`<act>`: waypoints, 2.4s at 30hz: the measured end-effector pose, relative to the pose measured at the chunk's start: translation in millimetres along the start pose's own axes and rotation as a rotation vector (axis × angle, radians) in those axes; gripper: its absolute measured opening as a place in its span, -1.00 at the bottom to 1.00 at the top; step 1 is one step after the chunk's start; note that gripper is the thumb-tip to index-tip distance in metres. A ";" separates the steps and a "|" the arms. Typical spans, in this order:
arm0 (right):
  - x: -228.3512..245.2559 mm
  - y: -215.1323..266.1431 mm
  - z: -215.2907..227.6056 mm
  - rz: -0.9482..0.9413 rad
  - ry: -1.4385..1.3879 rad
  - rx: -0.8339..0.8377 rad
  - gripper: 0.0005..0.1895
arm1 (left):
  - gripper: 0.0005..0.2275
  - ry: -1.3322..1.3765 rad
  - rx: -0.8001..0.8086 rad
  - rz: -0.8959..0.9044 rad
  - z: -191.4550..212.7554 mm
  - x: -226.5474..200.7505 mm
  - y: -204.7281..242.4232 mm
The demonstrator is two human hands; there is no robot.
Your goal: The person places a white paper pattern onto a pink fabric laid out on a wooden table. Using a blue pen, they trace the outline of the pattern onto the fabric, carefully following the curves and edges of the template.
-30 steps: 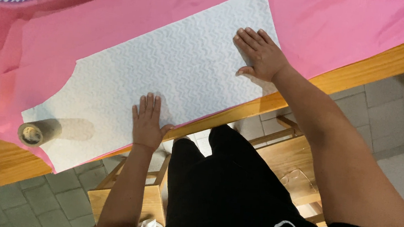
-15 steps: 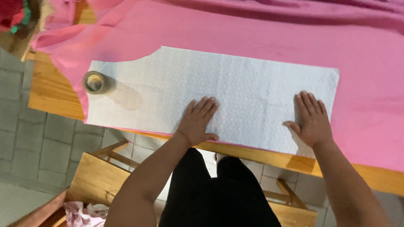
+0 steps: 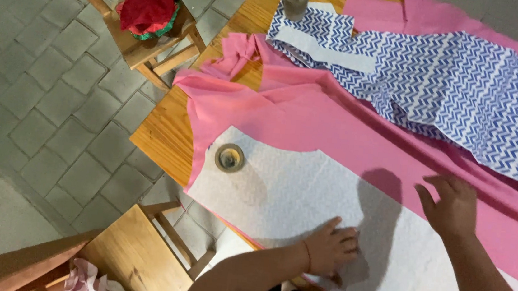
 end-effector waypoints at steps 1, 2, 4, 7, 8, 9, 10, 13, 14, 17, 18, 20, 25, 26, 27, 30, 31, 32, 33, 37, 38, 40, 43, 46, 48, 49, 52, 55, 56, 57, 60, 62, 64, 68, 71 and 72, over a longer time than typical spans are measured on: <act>11.2 -45.8 -33.0 0.005 -0.001 0.002 -0.71 | -0.11 -0.001 -0.003 0.005 7.0 3.6 -2.0; 21.7 -91.2 -67.5 0.001 0.020 0.034 -0.67 | -0.11 0.084 -0.004 -0.005 13.0 7.2 -4.3; 40.3 -175.3 -135.6 -0.008 0.050 0.072 -0.63 | -0.10 0.178 -0.008 -0.019 25.3 12.9 -7.1; 80.8 -293.4 -225.6 0.156 -0.088 -0.085 -0.54 | -0.92 0.169 -0.412 0.053 40.5 22.6 -10.2; 96.3 -332.4 -248.5 0.034 -0.102 0.029 -0.37 | -0.88 0.104 -0.563 0.056 35.9 26.9 -14.0; 111.2 -370.7 -270.7 -0.085 -0.117 0.142 -0.21 | -0.67 0.037 -0.716 0.058 30.5 29.8 -18.5; 125.2 -402.5 -284.1 -0.084 -0.113 0.145 -0.21 | -0.67 0.040 -0.719 0.059 30.3 35.5 -15.5; 154.5 -471.9 -331.2 -0.416 -0.134 0.355 0.22 | -0.84 -0.125 -0.446 0.073 26.2 50.1 -5.1; 157.2 -486.5 -347.3 -0.459 -0.153 0.343 0.30 | -0.85 -0.119 -0.456 0.078 24.8 59.3 -2.8; 143.6 -511.6 -407.4 -0.476 -0.162 0.304 0.41 | -0.86 -0.105 -0.486 0.086 20.0 83.3 -1.8; 135.2 -518.8 -428.1 -0.447 -0.155 0.274 0.45 | -0.87 -0.103 -0.505 0.088 17.6 92.2 -2.5; 137.7 -531.4 -436.1 -0.492 -0.169 0.259 0.41 | -0.88 -0.097 -0.522 0.092 13.8 103.5 -3.9; 126.6 -530.2 -469.1 -0.510 -0.159 0.131 0.22 | -0.89 -0.067 -0.559 0.097 8.2 105.8 -7.0; 129.3 -528.3 -463.5 -0.479 -0.178 0.089 0.17 | -0.89 -0.061 -0.572 0.096 7.6 104.7 -8.7; 127.6 -521.7 -453.6 -0.459 -0.190 0.043 0.13 | -0.89 -0.045 -0.581 0.085 8.6 99.9 -7.3; 137.7 -498.5 -392.7 -0.362 -0.376 -0.113 0.15 | -0.88 0.020 -0.597 0.040 16.1 68.2 -6.8; 141.0 -479.6 -355.9 -0.376 -0.365 -0.121 0.15 | -0.88 0.034 -0.592 0.025 18.2 57.7 -8.0; 148.3 -461.2 -316.7 -0.290 -0.409 -0.174 0.06 | -0.87 0.050 -0.604 0.020 21.8 45.9 -8.7; 156.8 -452.1 -276.9 -0.185 -0.456 -0.235 -0.03 | -0.87 0.048 -0.623 0.010 21.7 42.0 -14.8; 153.5 -332.4 -138.0 -0.201 -0.417 -0.274 -0.09 | -0.79 0.292 -0.385 0.041 -24.3 17.8 5.8; 142.3 -293.4 -111.3 -0.214 -0.424 -0.203 -0.01 | -0.36 0.249 -0.166 0.025 -27.6 17.7 2.7; 123.0 -207.0 -66.1 -0.261 -0.421 -0.147 0.06 | 0.13 0.213 0.073 -0.027 -41.0 19.6 6.0; 102.9 -68.6 9.7 -0.417 -0.343 -0.037 0.17 | -0.01 0.222 0.239 0.021 -33.7 6.9 2.6; 82.1 37.7 79.0 -0.664 -0.208 -0.045 0.16 | 0.05 0.085 0.484 -0.066 19.2 24.3 -22.0; 69.9 131.9 123.7 -0.832 -0.128 -0.022 0.15 | 0.19 0.180 0.334 -0.017 19.6 20.4 -23.6; 59.5 163.9 143.6 -0.858 -0.125 -0.015 0.15 | 0.19 0.196 0.354 -0.027 -1.0 19.7 -12.7; 35.9 250.4 185.5 -0.931 -0.064 0.014 0.22 | 0.21 0.066 0.185 -0.094 -39.4 24.9 13.6; 26.7 310.6 221.2 -0.974 -0.025 -0.005 0.15 | 0.15 -0.028 0.178 -0.108 -25.0 8.8 4.2; 28.3 325.0 231.6 -1.037 -0.071 -0.043 0.15 | 0.14 -0.106 0.396 -0.052 -14.5 -2.6 -2.8; 22.7 327.2 235.9 -1.084 -0.124 -0.096 0.16 | 0.14 -0.206 0.601 0.008 1.2 -2.1 -16.9; 17.2 339.4 244.9 -1.088 -0.117 -0.081 0.12 | 0.14 -0.307 0.718 0.036 8.0 -16.1 -28.2; 17.9 340.9 243.1 -1.077 -0.143 -0.072 0.13 | 0.16 -0.328 0.737 0.061 7.8 -20.6 -32.8; 18.9 340.0 236.8 -1.069 -0.171 -0.056 0.14 | 0.19 -0.346 0.763 0.087 8.4 -24.8 -37.2; 24.4 341.8 215.9 -1.106 -0.225 0.020 0.11 | 0.18 -0.309 0.811 0.138 16.0 -33.3 -43.6; 27.2 339.5 212.8 -1.117 -0.241 0.058 0.13 | 0.17 -0.300 0.808 0.149 14.8 -35.3 -46.4; 29.3 337.0 212.9 -1.121 -0.251 0.074 0.13 | 0.18 -0.293 0.800 0.155 14.2 -34.6 -46.1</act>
Point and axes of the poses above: each hand's wrist, its own y-axis away from the middle knuckle, its own z-axis out of the back of the hand, x = y × z, the point moved 2 cm from there along -y, towards the middle knuckle, and after that the axes turned 10 degrees about -x, right-handed, at the moved point
